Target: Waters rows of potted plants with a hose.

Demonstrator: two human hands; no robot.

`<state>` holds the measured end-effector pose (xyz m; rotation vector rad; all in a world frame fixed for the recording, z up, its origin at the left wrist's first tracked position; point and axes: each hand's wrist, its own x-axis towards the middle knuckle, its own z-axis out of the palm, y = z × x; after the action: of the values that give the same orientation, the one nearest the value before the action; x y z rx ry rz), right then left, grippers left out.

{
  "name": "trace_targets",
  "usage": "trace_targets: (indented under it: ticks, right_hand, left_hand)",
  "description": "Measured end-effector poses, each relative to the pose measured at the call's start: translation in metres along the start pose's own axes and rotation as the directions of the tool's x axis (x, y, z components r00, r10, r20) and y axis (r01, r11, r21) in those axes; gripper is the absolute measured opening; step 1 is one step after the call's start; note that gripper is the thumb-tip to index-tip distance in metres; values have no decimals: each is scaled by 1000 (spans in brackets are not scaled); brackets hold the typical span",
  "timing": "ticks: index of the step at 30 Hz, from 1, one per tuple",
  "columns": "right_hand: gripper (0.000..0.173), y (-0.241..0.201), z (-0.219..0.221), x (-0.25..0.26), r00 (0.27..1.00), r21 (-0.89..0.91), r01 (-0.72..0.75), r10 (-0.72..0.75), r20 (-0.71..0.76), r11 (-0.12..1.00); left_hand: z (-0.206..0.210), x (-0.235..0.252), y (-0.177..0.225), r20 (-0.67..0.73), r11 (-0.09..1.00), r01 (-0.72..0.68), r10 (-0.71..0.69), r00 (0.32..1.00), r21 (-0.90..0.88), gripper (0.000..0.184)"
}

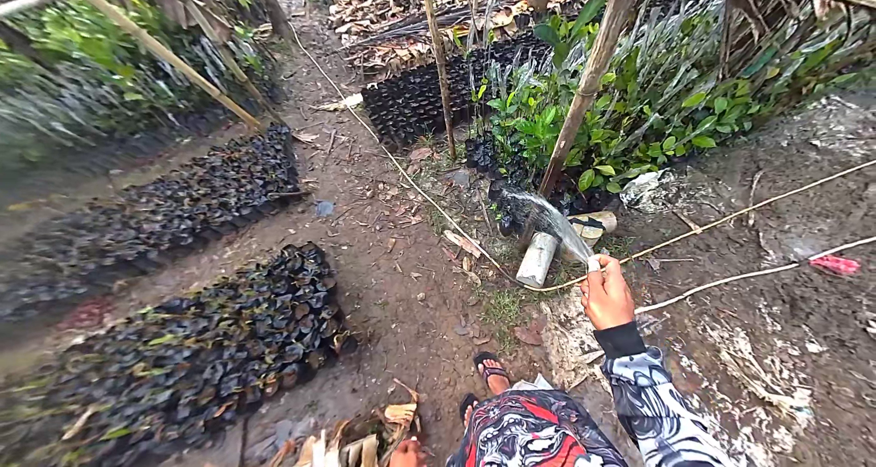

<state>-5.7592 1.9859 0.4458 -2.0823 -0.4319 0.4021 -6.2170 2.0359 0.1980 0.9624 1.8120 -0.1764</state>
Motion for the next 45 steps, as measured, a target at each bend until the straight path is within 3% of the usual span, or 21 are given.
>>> trace_targets:
  ticks: [5, 7, 9, 11, 13, 15, 16, 17, 20, 26, 30, 32, 34, 36, 38, 40, 42, 45]
  right_hand:
    - [37, 3, 0, -3, 1000, 53, 23, -23, -2, 998]
    - [37, 2, 3, -8, 999, 106, 34, -36, 17, 994]
    - [38, 0, 9, -14, 997, 165, 47, -57, 57, 985]
    - [41, -2, 21, -18, 993, 209, 53, -74, 93, 977]
    - [42, -5, 33, -20, 988, 226, 64, -93, 120, 972]
    - [42, -12, 39, -18, 987, 249, 81, -113, 117, 965]
    - [42, -17, 39, -14, 988, 258, 86, -116, 104, 962]
    - [42, -21, 38, -7, 989, 252, 83, -110, 98, 964]
    - [40, -23, 28, 23, 992, 224, 64, -86, 92, 972]
    - [38, -10, 15, 66, 998, 175, 11, -20, 52, 984]
    - [39, -1, 3, 99, 984, 91, -42, 26, 174, 995]
    - [37, 5, 2, 118, 964, 150, -127, 87, 250, 981]
    - [33, 11, 3, 136, 951, 263, -228, 157, 265, 937]
    - [29, 10, 2, 148, 927, 445, -347, 232, 294, 825]
    - [27, 13, 4, 156, 893, 589, -445, 281, 352, 675]
    - [27, 20, 7, 163, 875, 643, -484, 303, 379, 594]
    - [31, 23, 7, 167, 892, 618, -451, 306, 331, 644]
    - [52, 23, -4, 170, 897, 449, -439, 355, 262, 778]
  left_hand:
    - [3, -3, 28, 10, 991, -97, 97, 995, 94, 37]
    - [10, -11, 69, 56, 960, -229, 222, 973, 164, 39]
    - [26, -34, 131, 154, 893, -417, 394, 906, 169, 39]
    - [51, -76, 206, 272, 795, -600, 560, 783, 91, 36]
    - [81, -124, 270, 355, 658, -748, 721, 595, -85, 36]
    - [117, -162, 314, 349, 498, -802, 854, 386, -330, 42]
    - [134, -178, 329, 329, 454, -769, 885, 330, -450, 48]
    - [149, -190, 340, 312, 450, -705, 892, 326, -549, 53]
    - [179, -207, 356, 310, 497, -546, 862, 401, -675, 65]
    - [217, -220, 364, 136, 384, -685, 911, 388, -619, 62]
    - [225, -215, 379, 204, 463, -750, 885, 418, -473, 51]
    - [228, -216, 382, 235, 457, -767, 889, 393, -450, 49]
    - [228, -222, 382, 318, 450, -768, 888, 333, -455, 52]
    - [228, -228, 382, 394, 463, -742, 873, 287, -485, 59]
    - [232, -227, 379, 429, 494, -688, 857, 284, -532, 62]
    - [236, -224, 380, 444, 529, -625, 843, 305, -574, 60]
    - [238, -222, 383, 456, 535, -634, 836, 304, -558, 52]
    - [242, -226, 388, 462, 540, -645, 831, 309, -540, 48]
